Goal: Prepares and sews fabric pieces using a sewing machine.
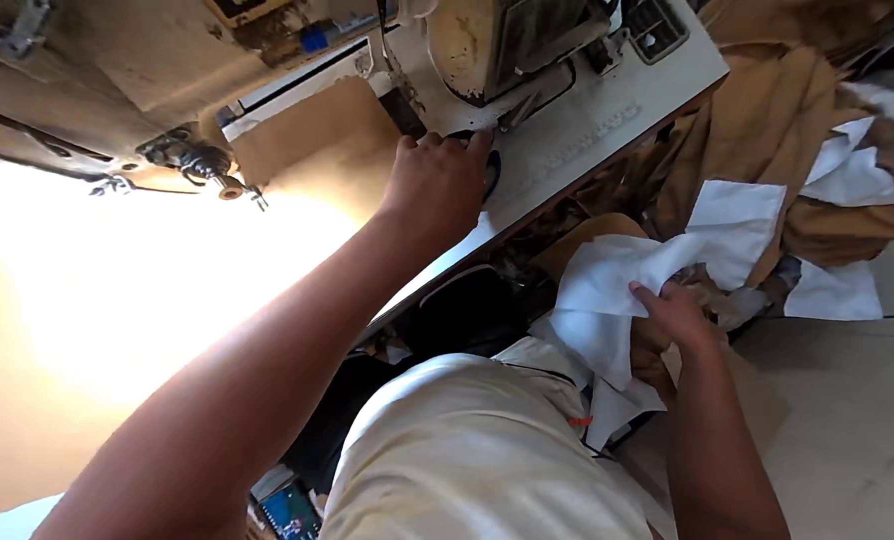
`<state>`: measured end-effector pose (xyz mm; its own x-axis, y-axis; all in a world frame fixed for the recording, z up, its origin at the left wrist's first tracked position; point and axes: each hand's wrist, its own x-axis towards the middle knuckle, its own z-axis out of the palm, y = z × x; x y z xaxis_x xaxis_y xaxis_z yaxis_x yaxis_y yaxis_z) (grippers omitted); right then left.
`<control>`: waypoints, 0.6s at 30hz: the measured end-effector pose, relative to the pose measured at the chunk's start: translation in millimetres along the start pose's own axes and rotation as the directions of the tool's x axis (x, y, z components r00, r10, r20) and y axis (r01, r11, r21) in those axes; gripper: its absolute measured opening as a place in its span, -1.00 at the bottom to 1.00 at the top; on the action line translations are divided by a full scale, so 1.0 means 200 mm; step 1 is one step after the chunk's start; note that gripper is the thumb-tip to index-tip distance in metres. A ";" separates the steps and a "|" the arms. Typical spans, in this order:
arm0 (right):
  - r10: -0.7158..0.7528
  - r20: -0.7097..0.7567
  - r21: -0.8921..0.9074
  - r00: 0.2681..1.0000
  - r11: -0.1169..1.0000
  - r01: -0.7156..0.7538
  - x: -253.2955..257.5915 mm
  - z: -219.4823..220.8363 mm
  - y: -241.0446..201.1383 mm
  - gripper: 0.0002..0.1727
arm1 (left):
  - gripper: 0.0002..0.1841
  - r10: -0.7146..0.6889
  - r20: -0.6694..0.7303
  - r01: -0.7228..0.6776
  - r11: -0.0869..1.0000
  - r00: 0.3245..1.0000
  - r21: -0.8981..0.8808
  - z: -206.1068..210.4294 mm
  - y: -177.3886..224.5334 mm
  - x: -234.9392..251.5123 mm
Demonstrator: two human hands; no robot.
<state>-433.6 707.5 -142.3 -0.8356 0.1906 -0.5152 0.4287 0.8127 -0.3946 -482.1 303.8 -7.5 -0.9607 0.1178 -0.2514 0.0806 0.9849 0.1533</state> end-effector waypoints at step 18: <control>-0.869 -0.118 0.229 0.480 0.447 0.865 -0.27 -0.02 -1.23 -0.70 | -0.41 0.102 0.294 -0.016 0.960 0.950 -0.280 0.10 -0.01 -0.75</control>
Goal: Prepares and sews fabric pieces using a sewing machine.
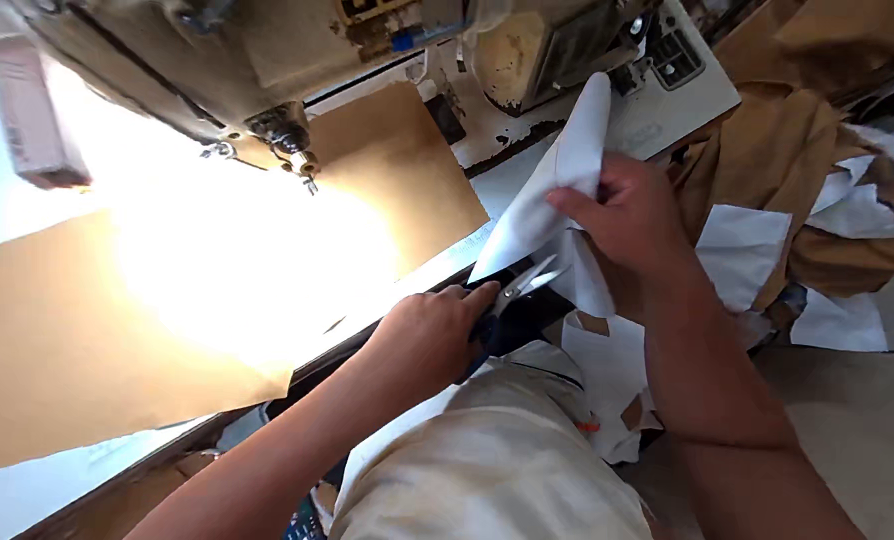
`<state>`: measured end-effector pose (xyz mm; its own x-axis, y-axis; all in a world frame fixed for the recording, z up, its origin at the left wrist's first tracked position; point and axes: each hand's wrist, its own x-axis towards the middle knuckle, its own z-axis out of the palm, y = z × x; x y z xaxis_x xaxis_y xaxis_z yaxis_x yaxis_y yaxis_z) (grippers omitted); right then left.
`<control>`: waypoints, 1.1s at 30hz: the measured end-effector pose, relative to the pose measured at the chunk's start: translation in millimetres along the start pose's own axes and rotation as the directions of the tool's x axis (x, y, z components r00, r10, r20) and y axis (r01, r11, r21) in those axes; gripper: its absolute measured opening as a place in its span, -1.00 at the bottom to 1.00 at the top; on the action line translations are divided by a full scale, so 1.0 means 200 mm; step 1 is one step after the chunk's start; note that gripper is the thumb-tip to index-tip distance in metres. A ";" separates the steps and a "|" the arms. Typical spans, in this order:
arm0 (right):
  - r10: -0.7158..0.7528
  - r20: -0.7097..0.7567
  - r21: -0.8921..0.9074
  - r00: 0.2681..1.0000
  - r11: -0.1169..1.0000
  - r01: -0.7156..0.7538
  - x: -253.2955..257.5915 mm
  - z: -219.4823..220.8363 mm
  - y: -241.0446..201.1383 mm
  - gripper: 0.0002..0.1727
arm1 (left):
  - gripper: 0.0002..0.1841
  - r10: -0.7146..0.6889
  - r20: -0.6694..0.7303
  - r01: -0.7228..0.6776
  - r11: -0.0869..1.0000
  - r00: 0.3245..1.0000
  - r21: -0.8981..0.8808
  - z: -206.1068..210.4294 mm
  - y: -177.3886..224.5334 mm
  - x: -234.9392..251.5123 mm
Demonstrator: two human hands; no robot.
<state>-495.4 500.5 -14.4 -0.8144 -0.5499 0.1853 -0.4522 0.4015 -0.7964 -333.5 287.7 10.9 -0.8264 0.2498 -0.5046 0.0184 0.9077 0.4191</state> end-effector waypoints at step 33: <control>0.537 -0.484 0.209 0.690 0.837 -0.505 -0.79 -0.50 0.36 -0.68 | -0.51 0.066 -0.309 -0.020 0.989 0.949 0.148 -0.36 -0.01 0.59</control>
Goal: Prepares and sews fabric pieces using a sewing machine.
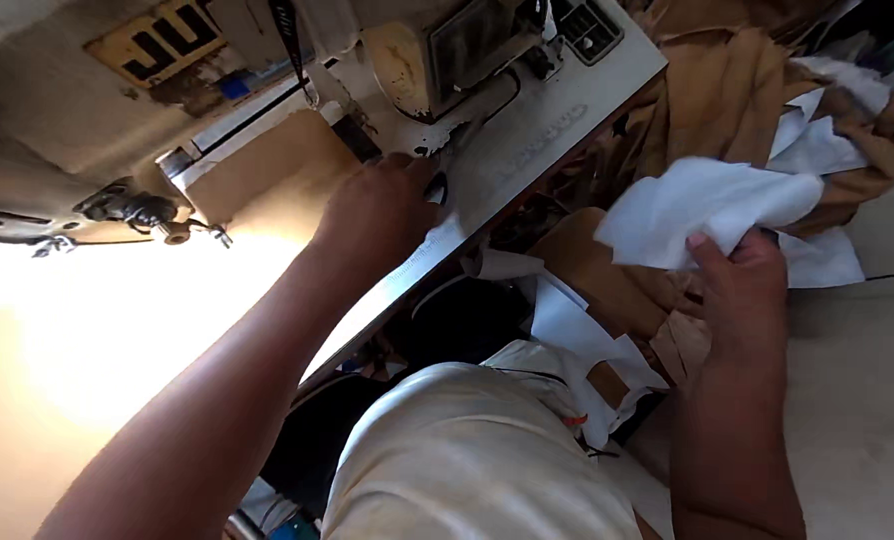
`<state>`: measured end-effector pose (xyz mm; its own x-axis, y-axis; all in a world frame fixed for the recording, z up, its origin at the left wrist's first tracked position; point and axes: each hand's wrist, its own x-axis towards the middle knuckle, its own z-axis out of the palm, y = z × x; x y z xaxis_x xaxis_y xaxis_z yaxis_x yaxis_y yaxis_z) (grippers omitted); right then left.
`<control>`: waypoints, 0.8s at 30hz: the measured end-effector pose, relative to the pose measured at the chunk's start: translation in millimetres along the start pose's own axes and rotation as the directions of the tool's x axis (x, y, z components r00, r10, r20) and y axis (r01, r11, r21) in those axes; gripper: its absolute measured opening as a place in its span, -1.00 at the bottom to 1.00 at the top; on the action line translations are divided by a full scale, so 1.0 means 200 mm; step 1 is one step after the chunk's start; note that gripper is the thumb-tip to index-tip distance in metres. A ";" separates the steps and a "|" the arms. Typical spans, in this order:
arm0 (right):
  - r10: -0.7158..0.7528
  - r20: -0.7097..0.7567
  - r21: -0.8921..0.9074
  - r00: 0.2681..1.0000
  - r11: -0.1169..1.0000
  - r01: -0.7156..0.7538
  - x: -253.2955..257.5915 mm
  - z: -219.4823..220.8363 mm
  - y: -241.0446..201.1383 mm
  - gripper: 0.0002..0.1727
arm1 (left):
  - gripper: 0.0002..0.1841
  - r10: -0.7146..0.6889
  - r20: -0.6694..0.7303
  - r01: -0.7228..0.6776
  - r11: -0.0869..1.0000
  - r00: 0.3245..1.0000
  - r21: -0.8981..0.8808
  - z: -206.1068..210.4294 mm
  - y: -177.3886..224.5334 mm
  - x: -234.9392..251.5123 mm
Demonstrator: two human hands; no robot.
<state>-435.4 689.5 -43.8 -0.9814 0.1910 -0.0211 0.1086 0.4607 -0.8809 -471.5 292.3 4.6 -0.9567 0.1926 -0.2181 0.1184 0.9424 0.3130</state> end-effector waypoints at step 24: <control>-0.348 0.878 0.173 0.330 0.871 0.460 -0.20 1.10 -0.80 -0.85 | -0.54 -0.595 -0.496 0.421 0.802 0.633 -0.424 -0.01 -0.60 -1.74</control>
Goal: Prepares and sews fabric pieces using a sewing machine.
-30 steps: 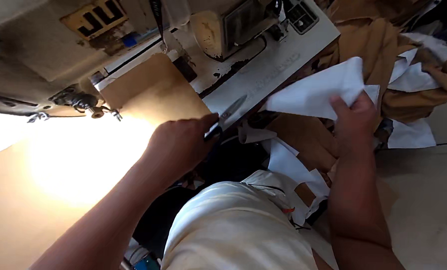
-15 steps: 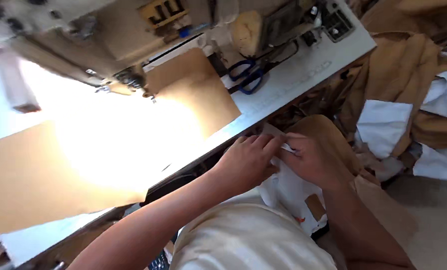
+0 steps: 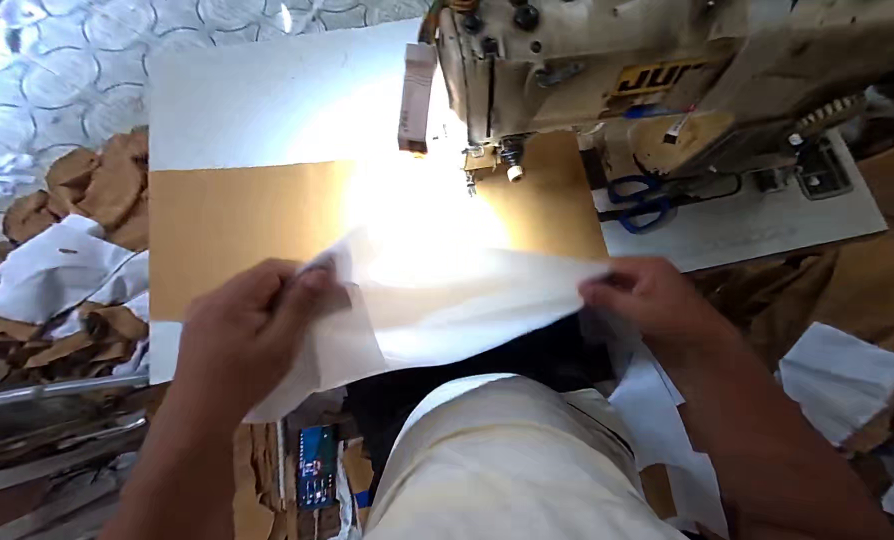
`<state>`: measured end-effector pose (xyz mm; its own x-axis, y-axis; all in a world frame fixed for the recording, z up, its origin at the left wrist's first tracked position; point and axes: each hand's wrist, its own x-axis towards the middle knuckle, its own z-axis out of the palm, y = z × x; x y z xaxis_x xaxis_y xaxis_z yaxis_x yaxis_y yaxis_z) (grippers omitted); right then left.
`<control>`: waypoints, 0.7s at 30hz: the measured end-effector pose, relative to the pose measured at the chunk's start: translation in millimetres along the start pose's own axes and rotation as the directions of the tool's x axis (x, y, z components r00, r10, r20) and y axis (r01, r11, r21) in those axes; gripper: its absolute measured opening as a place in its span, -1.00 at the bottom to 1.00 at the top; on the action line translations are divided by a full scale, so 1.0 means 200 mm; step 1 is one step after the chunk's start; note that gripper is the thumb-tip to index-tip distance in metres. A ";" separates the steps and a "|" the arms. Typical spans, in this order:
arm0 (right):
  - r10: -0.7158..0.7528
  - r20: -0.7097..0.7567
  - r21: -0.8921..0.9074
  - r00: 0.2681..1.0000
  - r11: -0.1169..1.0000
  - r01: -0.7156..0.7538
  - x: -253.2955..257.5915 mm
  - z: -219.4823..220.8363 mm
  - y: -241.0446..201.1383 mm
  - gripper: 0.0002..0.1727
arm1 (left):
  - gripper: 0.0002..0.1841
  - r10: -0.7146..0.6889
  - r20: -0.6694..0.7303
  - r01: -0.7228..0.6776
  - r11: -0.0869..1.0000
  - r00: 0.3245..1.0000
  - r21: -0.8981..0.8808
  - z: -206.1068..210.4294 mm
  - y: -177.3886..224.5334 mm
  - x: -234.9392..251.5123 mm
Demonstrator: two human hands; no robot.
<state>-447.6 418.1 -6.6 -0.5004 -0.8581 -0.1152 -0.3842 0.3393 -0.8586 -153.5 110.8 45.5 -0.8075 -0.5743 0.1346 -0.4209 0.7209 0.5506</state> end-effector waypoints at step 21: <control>0.230 -0.054 -0.255 0.972 0.938 -0.236 0.78 0.16 -0.05 -0.54 | -0.78 -0.368 0.159 0.347 0.926 0.916 0.148 0.21 -0.33 0.27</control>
<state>-496.6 269.3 -31.4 -0.6164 -0.7351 -0.2824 -0.4401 0.6189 -0.6505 -187.2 49.2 -18.5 -0.6504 -0.7298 -0.2107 -0.7309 0.5259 0.4350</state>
